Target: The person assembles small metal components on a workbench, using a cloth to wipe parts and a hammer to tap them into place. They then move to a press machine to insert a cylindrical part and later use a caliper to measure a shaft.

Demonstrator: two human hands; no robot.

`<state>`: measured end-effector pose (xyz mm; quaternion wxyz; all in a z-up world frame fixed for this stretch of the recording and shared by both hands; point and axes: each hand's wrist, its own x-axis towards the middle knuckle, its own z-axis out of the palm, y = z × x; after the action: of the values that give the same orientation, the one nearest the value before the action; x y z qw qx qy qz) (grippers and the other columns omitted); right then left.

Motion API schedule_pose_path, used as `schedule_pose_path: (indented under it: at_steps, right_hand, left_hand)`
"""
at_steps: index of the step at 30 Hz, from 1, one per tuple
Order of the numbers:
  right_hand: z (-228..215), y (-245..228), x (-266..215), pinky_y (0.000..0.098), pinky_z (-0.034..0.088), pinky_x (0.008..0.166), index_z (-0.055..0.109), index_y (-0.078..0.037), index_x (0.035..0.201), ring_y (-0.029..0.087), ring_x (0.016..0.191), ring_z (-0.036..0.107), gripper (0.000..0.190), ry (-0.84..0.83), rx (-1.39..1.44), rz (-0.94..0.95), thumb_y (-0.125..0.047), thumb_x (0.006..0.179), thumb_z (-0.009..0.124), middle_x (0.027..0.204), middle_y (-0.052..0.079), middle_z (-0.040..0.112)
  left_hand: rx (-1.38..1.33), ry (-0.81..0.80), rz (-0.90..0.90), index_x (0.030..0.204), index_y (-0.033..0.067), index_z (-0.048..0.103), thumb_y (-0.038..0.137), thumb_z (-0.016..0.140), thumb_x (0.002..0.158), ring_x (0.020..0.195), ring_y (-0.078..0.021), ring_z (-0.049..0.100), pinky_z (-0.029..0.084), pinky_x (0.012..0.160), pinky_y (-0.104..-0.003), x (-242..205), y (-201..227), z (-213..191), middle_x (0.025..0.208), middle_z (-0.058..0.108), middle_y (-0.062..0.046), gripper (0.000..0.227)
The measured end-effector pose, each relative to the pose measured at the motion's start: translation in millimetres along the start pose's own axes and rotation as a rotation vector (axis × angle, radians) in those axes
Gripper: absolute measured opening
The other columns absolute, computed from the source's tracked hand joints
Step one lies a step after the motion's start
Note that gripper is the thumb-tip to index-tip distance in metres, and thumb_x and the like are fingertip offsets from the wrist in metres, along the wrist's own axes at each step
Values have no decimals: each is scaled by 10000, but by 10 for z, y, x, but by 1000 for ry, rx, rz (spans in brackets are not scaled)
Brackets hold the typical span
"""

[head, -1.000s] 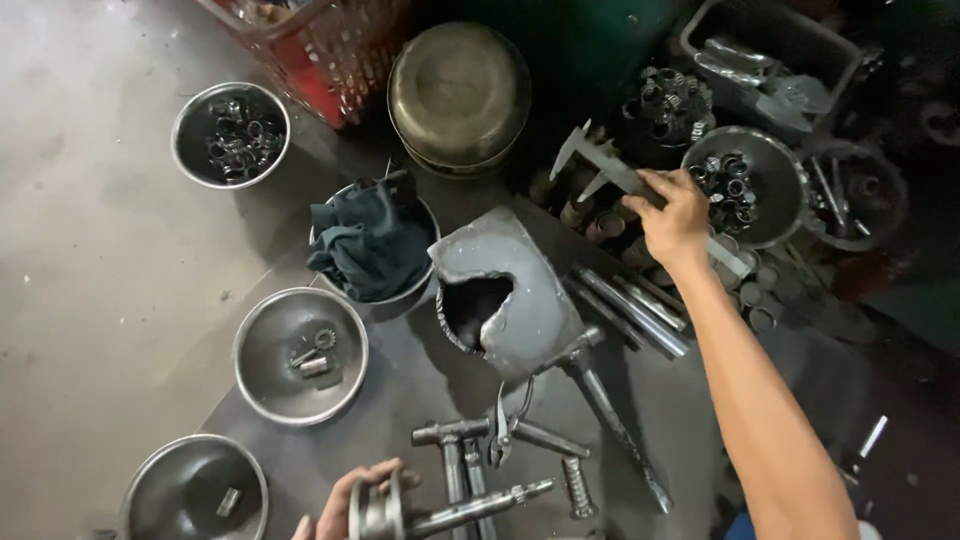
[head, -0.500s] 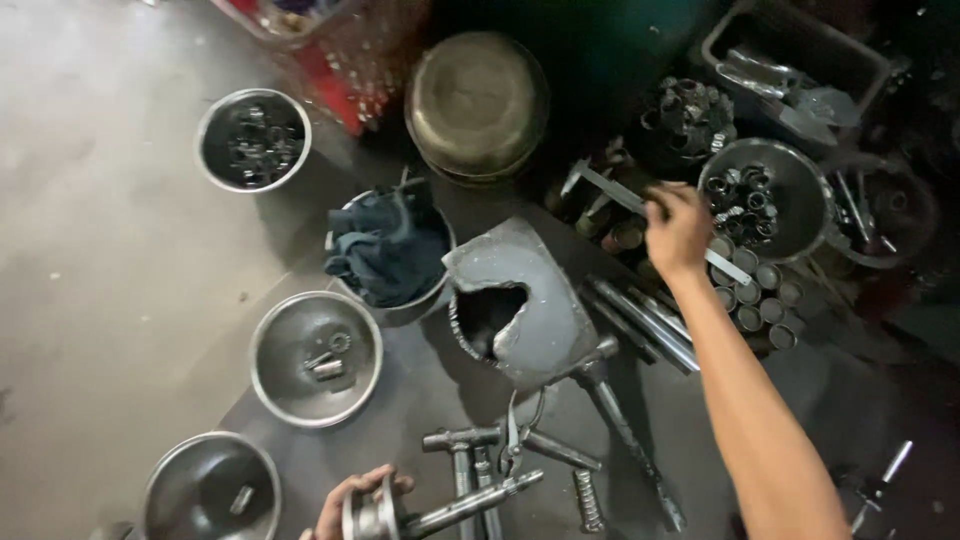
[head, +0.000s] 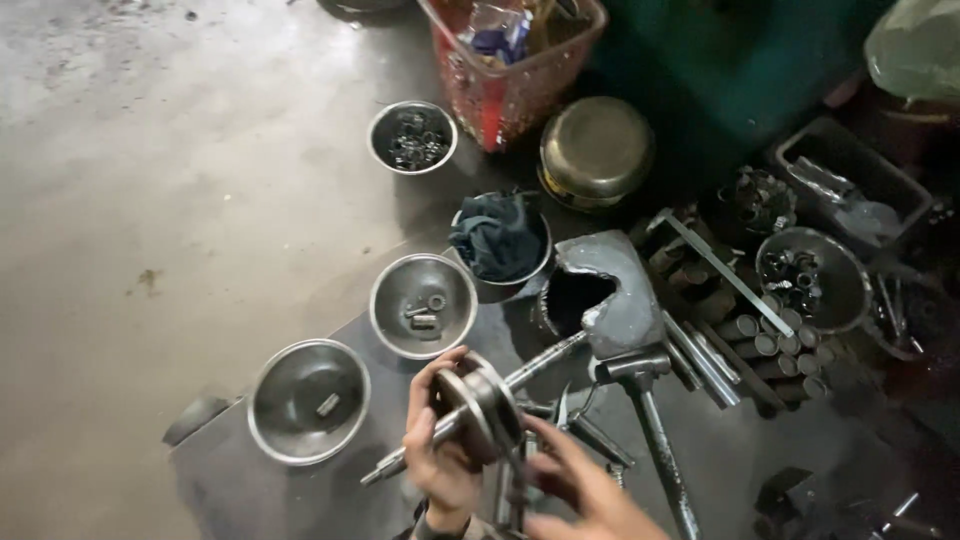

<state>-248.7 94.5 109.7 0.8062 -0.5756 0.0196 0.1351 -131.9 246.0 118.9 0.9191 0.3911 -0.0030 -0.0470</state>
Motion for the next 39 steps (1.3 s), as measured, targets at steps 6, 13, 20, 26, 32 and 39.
schedule_pose_path:
  at_steps: [6,13,20,26,32,39]
  right_hand:
    - [550,-1547,336,300,639,650,693,-21,1232,150,734,793,418,122,-772,-265,-161,863,831,849,82,796]
    - [2130,-2558,246,300,549,516,717,-10,992,164,627,725,223,218,-1053,-756,-145,841,811,782,94,736]
    - [2196,-3153,494,372,574,596,667,31,1049,192,633,647,98,245,304,-960,-55,1014,635,736,78,626]
    - [2360,-3233,557,342,561,618,639,28,1142,202,709,670,116,197,163,-1024,-15,1037,618,842,100,660]
    - [2384,-3277,608,301,545,568,651,24,1135,201,699,695,145,200,121,-877,-43,1007,640,824,115,678]
    - [2396,-3075,464,292,553,581,642,38,1113,182,677,677,156,323,-67,-918,-15,967,663,834,117,697]
  left_hand:
    - [141,-393,46,1279,-132,596,449,372,993,1232,-362,618,442,1099,-438,-19,289,-398,1371,638,-331,685]
    - [-354,-203,-293,1482,14,455,826,242,800,1299,-352,603,435,1121,-500,-115,1637,523,1449,615,-156,1082]
    - [-303,-300,127,1551,-18,431,780,358,887,1164,-344,674,581,972,-490,65,3350,1235,1387,614,-220,1040]
    - [-55,-417,236,1549,62,422,747,461,906,841,-212,691,522,584,-329,188,3997,1251,1224,672,-164,941]
    - [55,-457,284,1509,70,432,795,489,903,675,-161,636,436,462,-285,174,3951,1139,1085,694,-146,947]
    - [212,-371,443,1524,37,437,757,520,940,652,-155,589,424,469,-278,151,3777,1100,1059,673,-155,930]
